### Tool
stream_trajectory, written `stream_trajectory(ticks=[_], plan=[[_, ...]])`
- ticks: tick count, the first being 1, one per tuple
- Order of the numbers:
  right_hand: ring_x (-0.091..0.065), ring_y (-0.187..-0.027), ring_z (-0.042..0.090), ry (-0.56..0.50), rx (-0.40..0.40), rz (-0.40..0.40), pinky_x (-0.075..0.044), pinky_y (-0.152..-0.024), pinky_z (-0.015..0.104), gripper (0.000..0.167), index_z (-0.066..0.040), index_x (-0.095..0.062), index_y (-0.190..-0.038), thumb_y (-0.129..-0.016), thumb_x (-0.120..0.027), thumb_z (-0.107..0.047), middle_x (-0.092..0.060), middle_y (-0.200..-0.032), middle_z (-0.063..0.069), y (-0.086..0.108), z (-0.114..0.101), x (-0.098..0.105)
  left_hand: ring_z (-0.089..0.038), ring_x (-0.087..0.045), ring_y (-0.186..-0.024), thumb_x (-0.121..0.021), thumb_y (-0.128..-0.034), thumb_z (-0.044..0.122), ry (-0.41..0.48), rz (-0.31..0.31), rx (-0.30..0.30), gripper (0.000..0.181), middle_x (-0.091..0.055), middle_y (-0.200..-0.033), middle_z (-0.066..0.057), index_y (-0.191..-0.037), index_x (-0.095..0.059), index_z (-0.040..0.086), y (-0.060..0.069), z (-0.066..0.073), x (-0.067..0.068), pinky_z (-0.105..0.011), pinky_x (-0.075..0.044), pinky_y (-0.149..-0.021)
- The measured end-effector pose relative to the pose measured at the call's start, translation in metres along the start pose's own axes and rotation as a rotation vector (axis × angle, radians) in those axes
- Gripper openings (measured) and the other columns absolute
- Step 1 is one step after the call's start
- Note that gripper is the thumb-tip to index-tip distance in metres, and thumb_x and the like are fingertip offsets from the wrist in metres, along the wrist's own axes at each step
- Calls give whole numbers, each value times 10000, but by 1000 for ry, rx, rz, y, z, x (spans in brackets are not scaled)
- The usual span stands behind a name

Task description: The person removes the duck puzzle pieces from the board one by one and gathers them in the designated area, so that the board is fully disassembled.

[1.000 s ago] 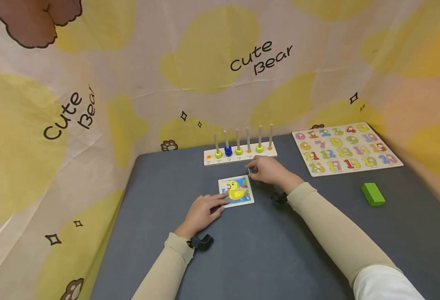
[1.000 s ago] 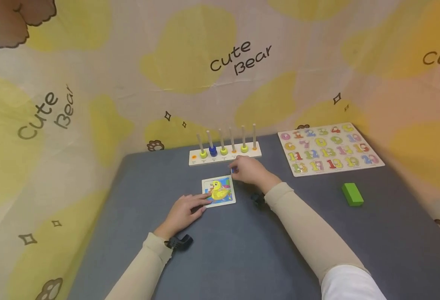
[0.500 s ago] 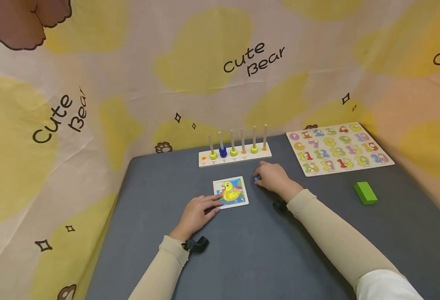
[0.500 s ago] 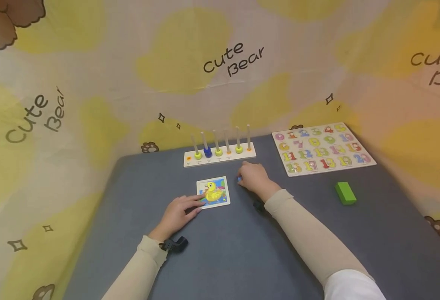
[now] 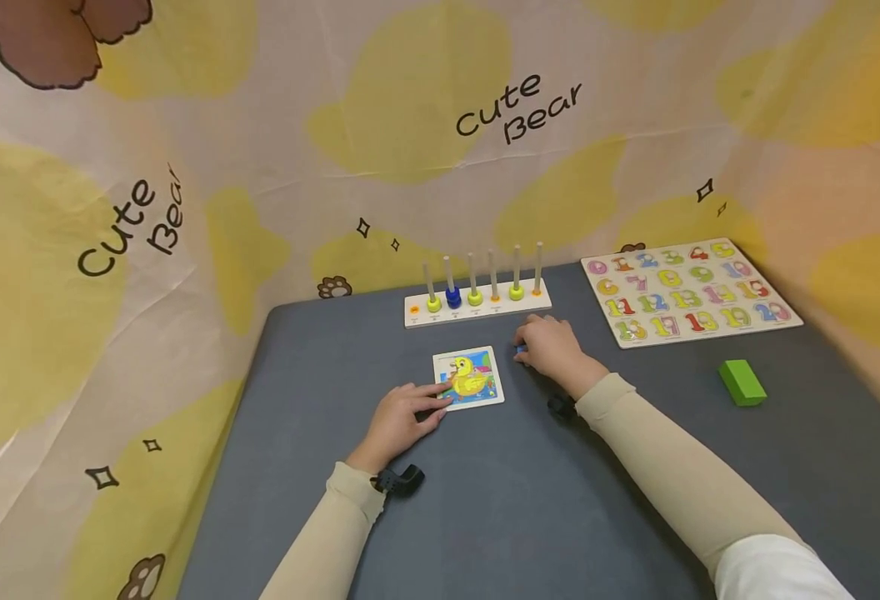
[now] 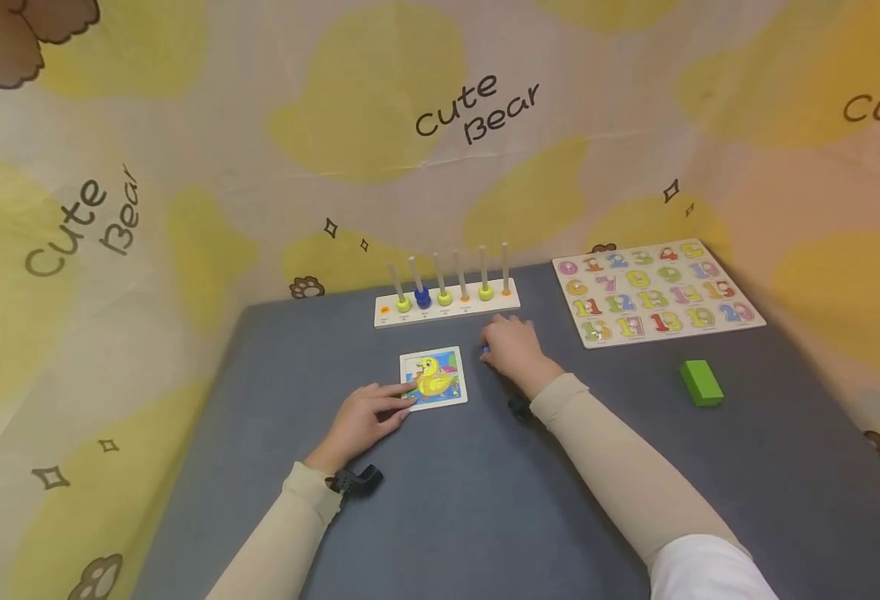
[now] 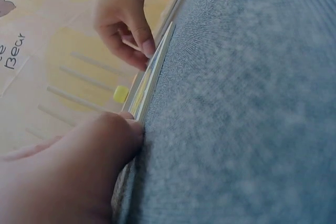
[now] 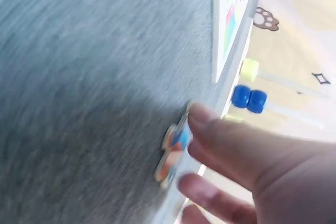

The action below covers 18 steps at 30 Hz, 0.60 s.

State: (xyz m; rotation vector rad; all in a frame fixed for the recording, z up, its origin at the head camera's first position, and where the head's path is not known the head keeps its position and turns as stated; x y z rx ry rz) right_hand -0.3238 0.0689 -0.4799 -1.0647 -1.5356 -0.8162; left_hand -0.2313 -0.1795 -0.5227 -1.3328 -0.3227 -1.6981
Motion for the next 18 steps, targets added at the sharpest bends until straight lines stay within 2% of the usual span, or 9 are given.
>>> stream_trajectory(ticks=[3, 5, 8, 11, 13, 18], plan=[[-604, -1105, 356, 18, 24, 35, -463, -953, 585, 255, -141, -814, -1124, -909, -856, -272, -669, -1118, 99, -4, -13, 3, -91, -542, -797, -797, -964, 219, -5, 9, -4, 261, -650, -1416, 105, -1224, -808, 201, -1, -1, 1, -318, -445, -748], [-623, -1036, 320, -27, 73, 20, -495, -916, 526, 259, -137, -807, -1160, -930, -835, -255, -651, -1081, 91, -8, -28, 3, -85, -540, -796, -798, -962, 219, -6, 18, -11, 256, -653, -1411, 112, -1217, -811, 204, -2, -1, 2, -309, -447, -741], [-618, -851, 244, -131, 164, -64, -531, -784, 419, 271, -119, -776, -1244, -988, -767, -211, -617, -1042, 76, -13, -55, -3, -83, -538, -788, -793, -965, 221, -13, 25, -23, 256, -654, -1408, 117, -1220, -810, 209, -3, -2, 3, -298, -445, -719], [-570, -764, 182, -195, 201, -161, -491, -701, 338, 293, -131, -727, -1338, -1053, -659, -146, -600, -1072, 72, -19, -75, -14, -98, -573, -809, -798, -960, 213, -14, 41, -37, 260, -662, -1397, 109, -1220, -810, 208, -4, -4, 3, -313, -470, -726], [-554, -752, 176, -208, 206, -190, -457, -679, 319, 310, -146, -717, -1363, -1079, -597, -110, -605, -1088, 81, -22, -83, -21, -117, -635, -884, -808, -952, 208, -14, 53, -45, 266, -672, -1386, 99, -1218, -811, 205, -4, -4, 3, -350, -525, -813], [-543, -752, 189, -217, 213, -192, -427, -671, 317, 321, -168, -748, -1332, -1087, -563, -77, -599, -1038, 73, -25, -88, -32, -142, -674, -944, -819, -942, 202, 4, 57, -46, 273, -687, -1369, 69, -1214, -812, 194, -1, -2, 3, -381, -538, -856]])
Point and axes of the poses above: each hand's wrist, its own y-axis away from the middle knuckle, its own x-axis out of the back of the hand, z = x × y, the point moved 6 cm from there along -y, towards the middle knuckle
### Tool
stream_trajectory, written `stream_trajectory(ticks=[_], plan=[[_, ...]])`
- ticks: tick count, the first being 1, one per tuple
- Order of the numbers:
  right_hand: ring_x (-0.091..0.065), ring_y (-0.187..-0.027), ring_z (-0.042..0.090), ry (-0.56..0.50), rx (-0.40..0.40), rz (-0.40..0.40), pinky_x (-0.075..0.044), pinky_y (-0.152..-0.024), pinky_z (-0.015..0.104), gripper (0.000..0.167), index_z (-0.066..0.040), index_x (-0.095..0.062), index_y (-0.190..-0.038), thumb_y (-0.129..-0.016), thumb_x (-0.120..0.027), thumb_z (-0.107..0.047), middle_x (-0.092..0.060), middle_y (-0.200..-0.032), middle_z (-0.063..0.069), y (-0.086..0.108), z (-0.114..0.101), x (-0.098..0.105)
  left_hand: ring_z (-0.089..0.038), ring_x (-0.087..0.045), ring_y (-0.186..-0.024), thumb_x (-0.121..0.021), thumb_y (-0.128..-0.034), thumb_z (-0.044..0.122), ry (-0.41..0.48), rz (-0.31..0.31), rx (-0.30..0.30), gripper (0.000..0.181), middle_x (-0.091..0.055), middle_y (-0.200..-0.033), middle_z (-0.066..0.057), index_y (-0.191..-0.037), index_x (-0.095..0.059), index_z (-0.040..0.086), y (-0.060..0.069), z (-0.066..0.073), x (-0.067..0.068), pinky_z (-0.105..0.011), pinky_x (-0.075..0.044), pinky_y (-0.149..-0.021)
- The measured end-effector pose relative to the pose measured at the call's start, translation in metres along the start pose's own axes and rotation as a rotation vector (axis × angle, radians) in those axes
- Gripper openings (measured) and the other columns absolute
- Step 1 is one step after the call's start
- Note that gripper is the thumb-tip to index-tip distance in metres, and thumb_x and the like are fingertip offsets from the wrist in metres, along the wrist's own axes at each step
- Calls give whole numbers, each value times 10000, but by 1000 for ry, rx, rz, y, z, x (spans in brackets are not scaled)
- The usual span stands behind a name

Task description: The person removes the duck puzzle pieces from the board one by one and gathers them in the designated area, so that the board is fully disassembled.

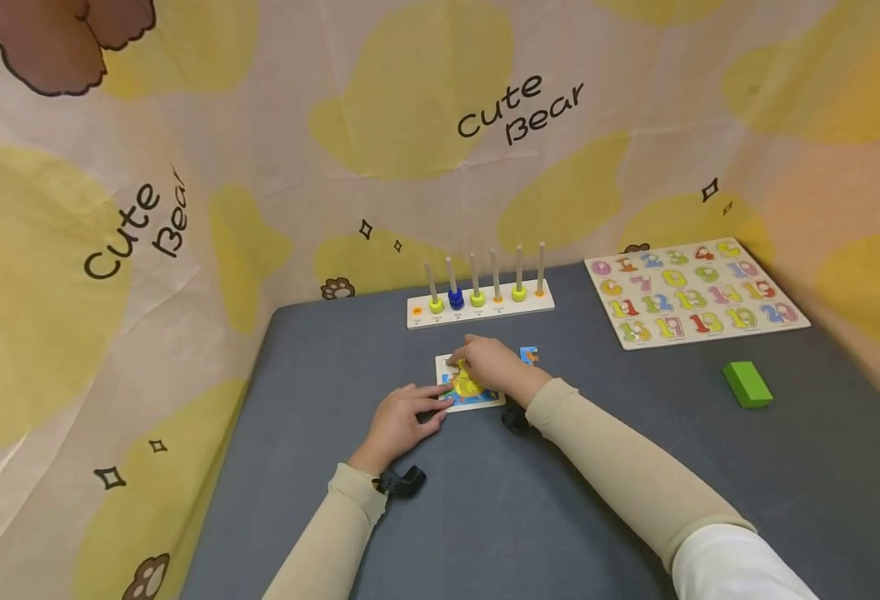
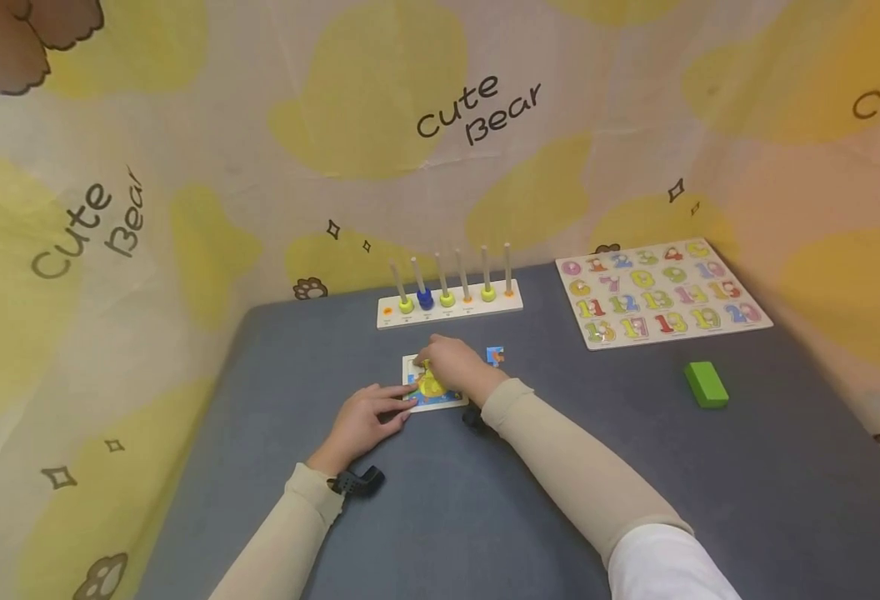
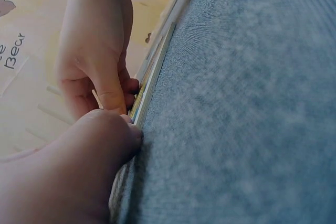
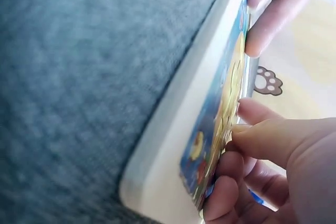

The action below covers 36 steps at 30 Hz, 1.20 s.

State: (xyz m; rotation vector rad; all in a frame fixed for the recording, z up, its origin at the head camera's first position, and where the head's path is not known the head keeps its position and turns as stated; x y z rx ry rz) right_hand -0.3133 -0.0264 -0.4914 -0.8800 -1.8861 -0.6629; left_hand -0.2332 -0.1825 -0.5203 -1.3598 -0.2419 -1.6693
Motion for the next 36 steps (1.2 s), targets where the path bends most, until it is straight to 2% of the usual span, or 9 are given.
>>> stream_trajectory(ticks=[2, 6, 8, 13, 16, 21, 24, 30, 36], plan=[[-538, -749, 186, -5, 16, 9, -429, -674, 317, 309, -163, -761, -1307, -1080, -573, -71, -596, -1029, 69, 0, 0, 0, -150, -680, -967, -816, -945, 203, 10, -13, 20, 270, -687, -1369, 65, -1215, -812, 192, 1, -1, 0, -384, -535, -880], [-528, -728, 183, -21, 39, 8, -422, -663, 313, 296, -157, -765, -1271, -1077, -562, -65, -606, -1072, 77, 0, -3, 2, -188, -680, -1155, -818, -942, 195, 19, -25, 56, 271, -690, -1367, 56, -1213, -812, 181, 2, -2, 1, -514, -456, -1098], [-524, -710, 191, -27, 43, 4, -419, -650, 312, 286, -156, -754, -1256, -1077, -550, -65, -594, -1075, 86, -2, -3, 2, -199, -673, -1183, -820, -939, 185, 22, -22, 55, 276, -690, -1369, 48, -1214, -811, 175, 2, -1, 2, -548, -427, -1119], [-540, -776, 211, -34, 40, -24, -461, -690, 326, 296, -171, -711, -1272, -1038, -586, -40, -514, -1112, 98, -3, 4, -2, -173, -682, -1057, -809, -951, 192, 26, -22, 40, 281, -676, -1388, 63, -1232, -805, 183, 1, 1, 2, -498, -490, -1042], [-537, -875, 219, -64, 45, -38, -485, -768, 355, 342, -175, -693, -1291, -984, -651, -31, -482, -1155, 97, -2, 8, -3, -154, -658, -958, -809, -952, 203, 33, -24, 48, 284, -676, -1387, 70, -1235, -803, 189, 1, 2, 1, -455, -523, -936], [-525, -955, 237, -99, 48, -27, -496, -852, 396, 318, -171, -670, -1292, -985, -726, -109, -494, -1153, 92, -1, 10, -3, -173, -676, -1076, -805, -957, 210, 43, -32, 76, 284, -669, -1394, 79, -1241, -800, 196, 3, 0, -1, -480, -501, -1021], [-531, -969, 255, -97, 44, -3, -498, -856, 414, 274, -146, -633, -1270, -1010, -718, -129, -515, -1133, 100, 0, 9, -2, -183, -659, -1191, -797, -964, 214, 49, -43, 89, 282, -662, -1404, 85, -1245, -798, 200, 3, -1, -2, -541, -409, -1135], [-579, -1033, 286, -97, 53, 48, -518, -889, 432, 244, -90, -573, -1254, -1032, -672, -66, -547, -1141, 121, 3, 9, 0, -189, -658, -1197, -789, -972, 230, 48, -52, 95, 272, -660, -1406, 86, -1242, -800, 200, 3, -1, -3, -541, -409, -1135], [-590, -1035, 270, -161, 59, 47, -522, -926, 431, 260, -87, -629, -1270, -1019, -696, -80, -555, -1148, 114, 7, 16, 2, -136, -629, -936, -787, -972, 221, 28, -48, 82, 278, -657, -1412, 85, -1250, -799, 202, 3, 3, -3, -440, -505, -948]])
Point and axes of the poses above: each hand's wrist, its own y-axis away from the middle knuckle, its own x-axis out of the back of the hand, z = x × y, the point moved 6 cm from there along -y, towards the middle knuckle
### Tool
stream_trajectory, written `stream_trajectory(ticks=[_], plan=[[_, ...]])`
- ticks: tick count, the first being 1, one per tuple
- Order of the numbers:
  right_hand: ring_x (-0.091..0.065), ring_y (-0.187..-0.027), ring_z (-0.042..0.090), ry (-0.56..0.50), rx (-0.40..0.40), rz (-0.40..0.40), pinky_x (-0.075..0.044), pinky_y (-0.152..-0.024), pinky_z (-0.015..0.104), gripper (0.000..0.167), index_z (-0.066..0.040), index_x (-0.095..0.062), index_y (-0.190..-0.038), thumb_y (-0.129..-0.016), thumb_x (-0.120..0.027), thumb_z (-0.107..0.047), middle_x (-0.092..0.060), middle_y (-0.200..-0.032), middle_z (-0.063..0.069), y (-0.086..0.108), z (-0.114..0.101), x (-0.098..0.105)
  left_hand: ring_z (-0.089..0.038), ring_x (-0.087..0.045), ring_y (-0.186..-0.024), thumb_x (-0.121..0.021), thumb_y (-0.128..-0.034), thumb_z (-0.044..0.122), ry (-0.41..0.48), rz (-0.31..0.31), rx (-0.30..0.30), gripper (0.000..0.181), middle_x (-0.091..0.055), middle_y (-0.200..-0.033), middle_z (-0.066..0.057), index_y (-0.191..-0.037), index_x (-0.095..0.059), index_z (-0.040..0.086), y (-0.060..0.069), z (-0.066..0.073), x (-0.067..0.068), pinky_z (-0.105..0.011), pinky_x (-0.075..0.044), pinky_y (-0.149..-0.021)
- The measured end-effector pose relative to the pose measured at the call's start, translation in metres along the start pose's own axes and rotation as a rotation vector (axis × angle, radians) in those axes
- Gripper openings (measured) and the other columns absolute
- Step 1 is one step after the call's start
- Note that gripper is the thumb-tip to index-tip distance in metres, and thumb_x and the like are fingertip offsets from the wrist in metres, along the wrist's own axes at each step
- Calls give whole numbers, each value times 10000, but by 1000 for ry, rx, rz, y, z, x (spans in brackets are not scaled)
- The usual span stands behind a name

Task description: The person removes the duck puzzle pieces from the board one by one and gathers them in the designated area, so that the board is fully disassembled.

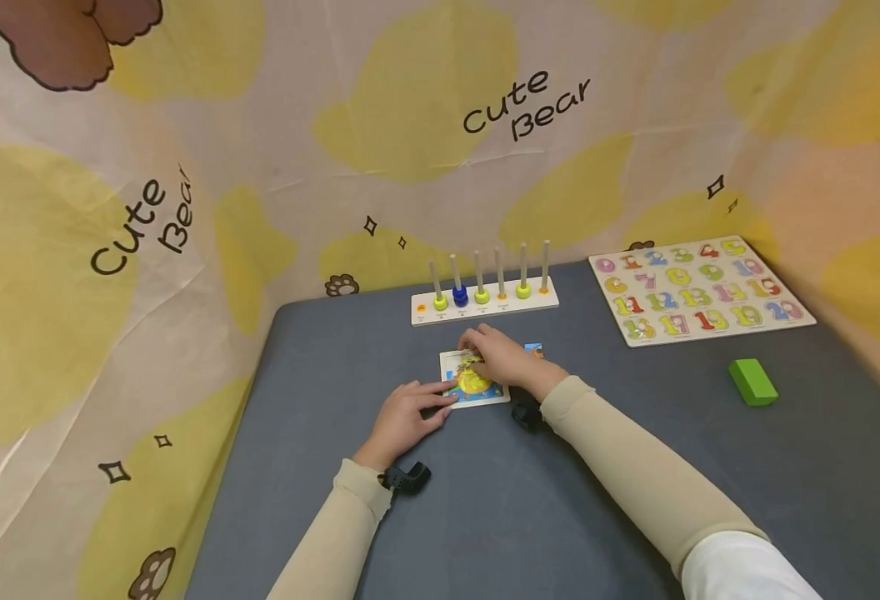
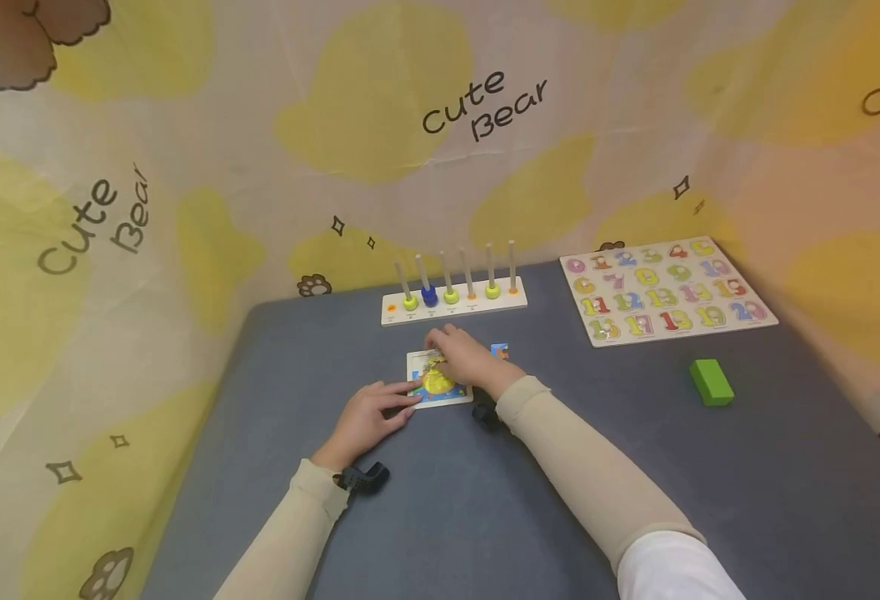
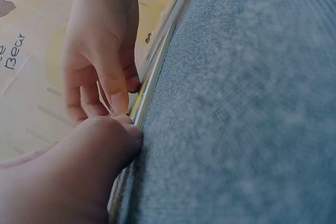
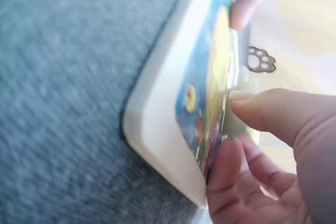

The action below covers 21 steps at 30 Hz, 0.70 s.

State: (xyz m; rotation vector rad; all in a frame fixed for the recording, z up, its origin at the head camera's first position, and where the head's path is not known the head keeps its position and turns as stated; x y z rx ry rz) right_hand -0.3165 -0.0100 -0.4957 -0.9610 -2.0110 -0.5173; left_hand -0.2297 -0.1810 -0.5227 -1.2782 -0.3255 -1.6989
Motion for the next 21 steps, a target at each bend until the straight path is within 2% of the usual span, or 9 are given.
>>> stream_trajectory(ticks=[1, 5, 11, 16, 21], plan=[[-591, -1034, 264, -8, 0, 1, -521, -936, 428, 239, -91, -648, -1244, -1013, -709, -85, -554, -1137, 106, 0, 1, 1, -128, -608, -896, -784, -975, 223, -3, -4, -2, 278, -656, -1414, 86, -1252, -797, 203, -1, 0, 0, -429, -505, -913], [-598, -1024, 244, -20, 18, 16, -520, -955, 416, 156, -107, -700, -1137, -989, -745, -86, -556, -1096, 77, 0, 6, 3, -156, -649, -979, -778, -979, 223, -18, -12, -8, 276, -657, -1416, 73, -1253, -797, 196, -2, -1, 1, -479, -492, -1013], [-592, -1046, 236, -72, 65, 59, -519, -959, 413, 231, -105, -704, -1179, -962, -774, -68, -575, -1130, 69, -2, -1, 7, -203, -666, -1167, -800, -959, 198, -10, 1, 6, 278, -669, -1401, 59, -1236, -803, 186, 1, -2, 5, -534, -431, -1112], [-616, -1042, 315, -102, 95, 162, -538, -908, 444, 269, -63, -726, -1158, -910, -801, 10, -602, -1140, 121, 15, -2, 40, -192, -644, -1239, -784, -974, 217, -5, -16, 0, 277, -658, -1416, 74, -1249, -798, 194, -1, -3, 1, -534, -409, -1137], [-616, -951, 326, -39, 35, 259, -541, -824, 443, 270, -51, -742, -1088, -862, -826, 70, -588, -1085, 130, 44, 27, 76, -189, -632, -1272, -784, -974, 221, 7, -13, 6, 274, -658, -1417, 71, -1245, -800, 186, 0, -5, 0, -529, -394, -1152]])
Point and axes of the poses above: each hand's wrist, its own y-axis away from the middle knuckle, its own x-axis out of the back of the hand, z = x × y, the point moved 6 cm from there along -y, towards the middle knuckle
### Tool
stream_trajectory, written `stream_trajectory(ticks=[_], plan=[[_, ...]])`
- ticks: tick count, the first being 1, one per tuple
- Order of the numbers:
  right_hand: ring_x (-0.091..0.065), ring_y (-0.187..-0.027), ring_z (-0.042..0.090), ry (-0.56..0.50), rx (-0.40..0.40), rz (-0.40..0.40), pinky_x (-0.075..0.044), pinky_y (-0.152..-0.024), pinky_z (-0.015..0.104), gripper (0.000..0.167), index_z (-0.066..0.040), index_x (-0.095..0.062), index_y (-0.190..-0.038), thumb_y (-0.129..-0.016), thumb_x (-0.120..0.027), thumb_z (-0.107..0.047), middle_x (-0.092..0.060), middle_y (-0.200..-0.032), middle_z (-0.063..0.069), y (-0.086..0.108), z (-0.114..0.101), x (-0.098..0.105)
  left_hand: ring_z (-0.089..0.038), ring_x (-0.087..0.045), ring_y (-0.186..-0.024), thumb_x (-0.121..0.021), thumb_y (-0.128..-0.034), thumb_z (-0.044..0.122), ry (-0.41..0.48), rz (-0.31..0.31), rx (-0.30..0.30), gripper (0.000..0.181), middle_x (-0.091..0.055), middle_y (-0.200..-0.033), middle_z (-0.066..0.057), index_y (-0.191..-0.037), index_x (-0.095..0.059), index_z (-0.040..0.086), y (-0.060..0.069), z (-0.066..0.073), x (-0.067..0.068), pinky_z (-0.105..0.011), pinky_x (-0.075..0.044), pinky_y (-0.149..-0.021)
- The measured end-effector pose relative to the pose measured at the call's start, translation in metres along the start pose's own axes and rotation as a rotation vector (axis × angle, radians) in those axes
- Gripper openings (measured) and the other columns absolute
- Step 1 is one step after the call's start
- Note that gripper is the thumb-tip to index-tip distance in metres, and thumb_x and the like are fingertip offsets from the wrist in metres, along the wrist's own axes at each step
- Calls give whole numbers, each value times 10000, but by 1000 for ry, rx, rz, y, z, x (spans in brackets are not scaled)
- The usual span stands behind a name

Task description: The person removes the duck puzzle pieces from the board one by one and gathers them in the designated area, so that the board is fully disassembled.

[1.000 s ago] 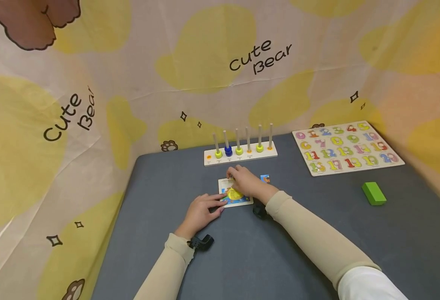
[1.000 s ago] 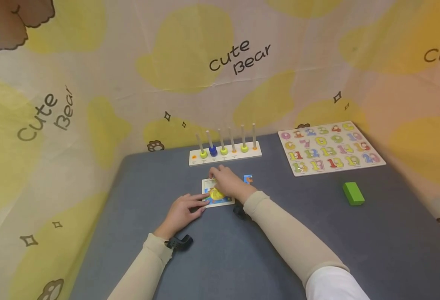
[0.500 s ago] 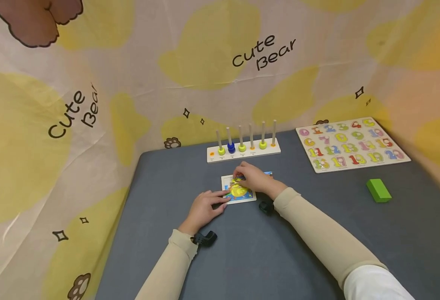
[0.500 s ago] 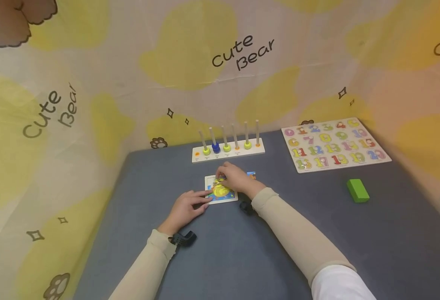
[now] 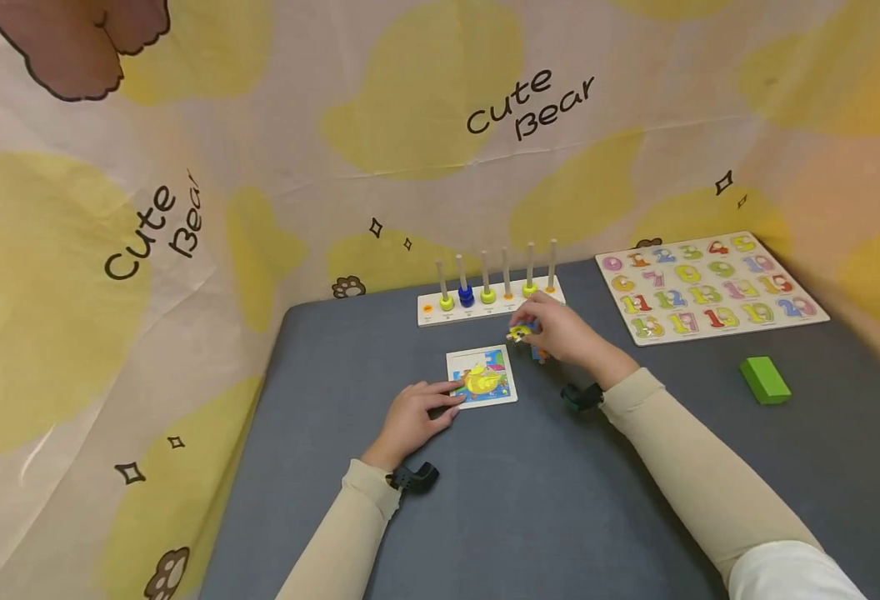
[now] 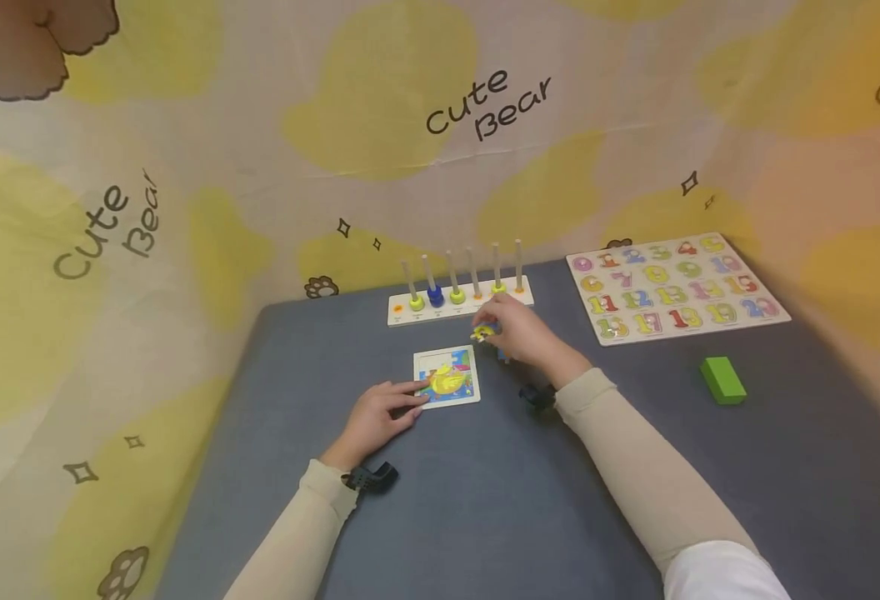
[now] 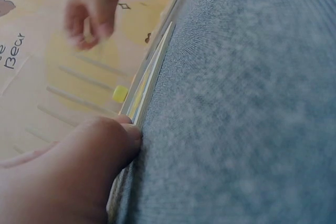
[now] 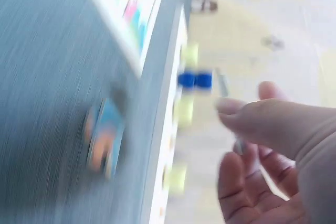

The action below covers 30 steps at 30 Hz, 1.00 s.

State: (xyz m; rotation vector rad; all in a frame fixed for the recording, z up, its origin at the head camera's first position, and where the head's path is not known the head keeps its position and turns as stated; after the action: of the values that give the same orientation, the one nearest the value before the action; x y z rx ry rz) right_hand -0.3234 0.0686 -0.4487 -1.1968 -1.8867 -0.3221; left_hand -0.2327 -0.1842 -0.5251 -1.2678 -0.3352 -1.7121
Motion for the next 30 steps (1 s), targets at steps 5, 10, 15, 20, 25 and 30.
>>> stream_trajectory(ticks=[5, 10, 15, 20, 25, 30], plan=[[-618, -960, 310, 88, -108, -17, -538, -867, 483, 236, -46, -758, -1052, -857, -824, 69, -594, -1065, 140, 26, 37, 15, -217, -645, -1255, -804, -954, 186, 10, 25, -4, 267, -672, -1401, 48, -1221, -809, 166, 3, 1, 6, -555, -406, -1134], [-628, -996, 335, 143, -149, -57, -518, -920, 523, 230, -23, -782, -1067, -860, -818, 69, -614, -1072, 154, 41, 59, 13, -217, -639, -1257, -788, -971, 200, 7, 6, 14, 263, -661, -1416, 50, -1233, -803, 177, 2, 3, 8, -548, -391, -1148], [-646, -1040, 356, 211, -177, -69, -509, -950, 537, 242, -10, -805, -1099, -862, -825, 34, -653, -1080, 145, 48, 65, 15, -225, -651, -1238, -811, -947, 184, 2, 28, -15, 269, -675, -1398, 37, -1216, -811, 165, 0, 7, 4, -567, -410, -1126], [-677, -1019, 356, 236, -182, -69, -530, -921, 529, 230, -10, -815, -1082, -853, -834, 12, -700, -1040, 120, 45, 64, 16, -217, -641, -1260, -793, -965, 203, -3, 14, -10, 272, -664, -1411, 54, -1235, -803, 176, -1, 4, 1, -561, -404, -1134], [-683, -1001, 353, 244, -166, -70, -533, -912, 529, 215, -12, -819, -1068, -855, -830, 18, -706, -1017, 111, 43, 64, 14, -223, -640, -1263, -800, -957, 193, 12, 21, -2, 275, -666, -1408, 57, -1231, -806, 174, -1, 2, 0, -567, -404, -1133], [-683, -950, 281, 221, -166, 3, -547, -842, 486, 207, -51, -816, -1081, -876, -824, -24, -691, -1037, 81, 35, 42, 12, -227, -646, -1255, -810, -949, 192, 12, 31, -18, 278, -671, -1402, 50, -1226, -808, 171, -1, 2, 1, -575, -413, -1122]])
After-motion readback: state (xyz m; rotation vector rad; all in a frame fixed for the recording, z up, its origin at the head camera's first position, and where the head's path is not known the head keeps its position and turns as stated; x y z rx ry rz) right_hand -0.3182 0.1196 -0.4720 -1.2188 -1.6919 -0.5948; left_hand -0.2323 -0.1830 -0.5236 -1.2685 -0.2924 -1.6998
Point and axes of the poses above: each hand's wrist, its own y-axis away from the middle knuckle, its own x-axis out of the back of the hand, z = x × y, the point moved 6 cm from there along -y, towards the middle knuckle
